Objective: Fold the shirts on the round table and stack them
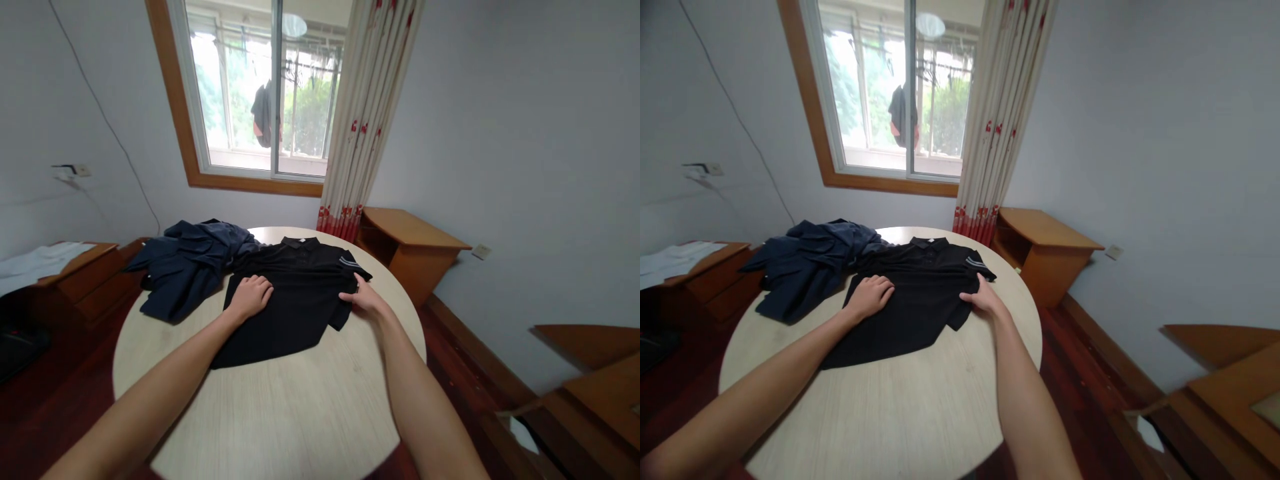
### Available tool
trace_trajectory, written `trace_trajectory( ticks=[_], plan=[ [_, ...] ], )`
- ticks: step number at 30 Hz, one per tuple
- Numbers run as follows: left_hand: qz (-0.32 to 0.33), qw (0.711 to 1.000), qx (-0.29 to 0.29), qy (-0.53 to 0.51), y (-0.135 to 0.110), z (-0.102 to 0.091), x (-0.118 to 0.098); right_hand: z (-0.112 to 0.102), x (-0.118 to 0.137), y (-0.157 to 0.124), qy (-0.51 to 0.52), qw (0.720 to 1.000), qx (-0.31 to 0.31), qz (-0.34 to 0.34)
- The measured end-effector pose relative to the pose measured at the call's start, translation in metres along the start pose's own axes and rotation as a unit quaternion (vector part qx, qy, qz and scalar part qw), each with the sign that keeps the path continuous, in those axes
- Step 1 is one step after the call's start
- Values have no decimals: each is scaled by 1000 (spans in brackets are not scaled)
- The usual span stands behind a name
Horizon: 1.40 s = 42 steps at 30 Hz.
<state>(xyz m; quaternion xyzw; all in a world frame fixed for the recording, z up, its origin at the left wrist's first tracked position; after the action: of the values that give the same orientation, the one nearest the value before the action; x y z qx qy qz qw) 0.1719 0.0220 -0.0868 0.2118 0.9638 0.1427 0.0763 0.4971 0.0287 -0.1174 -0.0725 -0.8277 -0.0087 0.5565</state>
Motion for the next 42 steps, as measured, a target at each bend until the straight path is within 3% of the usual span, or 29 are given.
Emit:
trace_trajectory(
  ticks=[3, 6, 8, 10, 13, 15, 18, 21, 25, 29, 32, 37, 40, 42],
  plan=[
    [37, 999, 11, -31, -21, -5, -21, 25, 1, -16, 16, 995, 92, 34],
    [46, 994, 65, -70, -35, 7, -27, 30, 8, -19, -16, 994, 104, 35],
    [43, 989, 115, -81, -40, 19, -25, 12, 14, -13, -47, 998, 43, 14],
    [37, 984, 151, -86, -43, 28, -21, -24, 19, -8, -86, 993, -81, -9],
    [33, 981, 168, -95, -43, 31, -19, -73, 19, -13, -152, 958, -242, -10],
    [30, 980, 171, -98, -42, 30, -18, -85, 21, -17, -194, 941, -277, -10],
    [26, 980, 173, -94, -41, 30, -18, -80, 32, -20, -273, 918, -287, -35],
    [28, 981, 172, -87, -42, 30, -18, -43, 54, -18, -342, 905, -222, -120],
    [38, 981, 173, -74, -44, 30, -22, 36, 71, -22, -358, 895, -44, -264],
    [55, 984, 156, -59, -47, 23, -28, 85, 56, -32, -400, 880, 37, -254],
    [73, 983, 160, -58, -59, 19, -35, 95, 34, -47, -443, 877, 49, -180],
    [126, 973, 184, -59, -108, 10, -58, 76, 4, -94, -475, 874, 73, -70],
    [135, 966, 208, -76, -127, 3, -73, 69, 2, -113, -487, 863, 130, -25],
    [138, 963, 212, -89, -121, -3, -85, 76, 18, -114, -497, 853, 152, -41]
  ],
)
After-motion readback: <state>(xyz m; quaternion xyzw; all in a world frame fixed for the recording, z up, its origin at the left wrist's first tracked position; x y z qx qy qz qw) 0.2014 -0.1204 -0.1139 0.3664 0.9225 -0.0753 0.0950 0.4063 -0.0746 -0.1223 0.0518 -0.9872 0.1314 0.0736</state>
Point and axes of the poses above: each hand's wrist, its own y-axis towards the middle knuckle, its own z-axis out of the palm, x = y × z, the point moved 10 cm from there along y, towards the middle knuckle
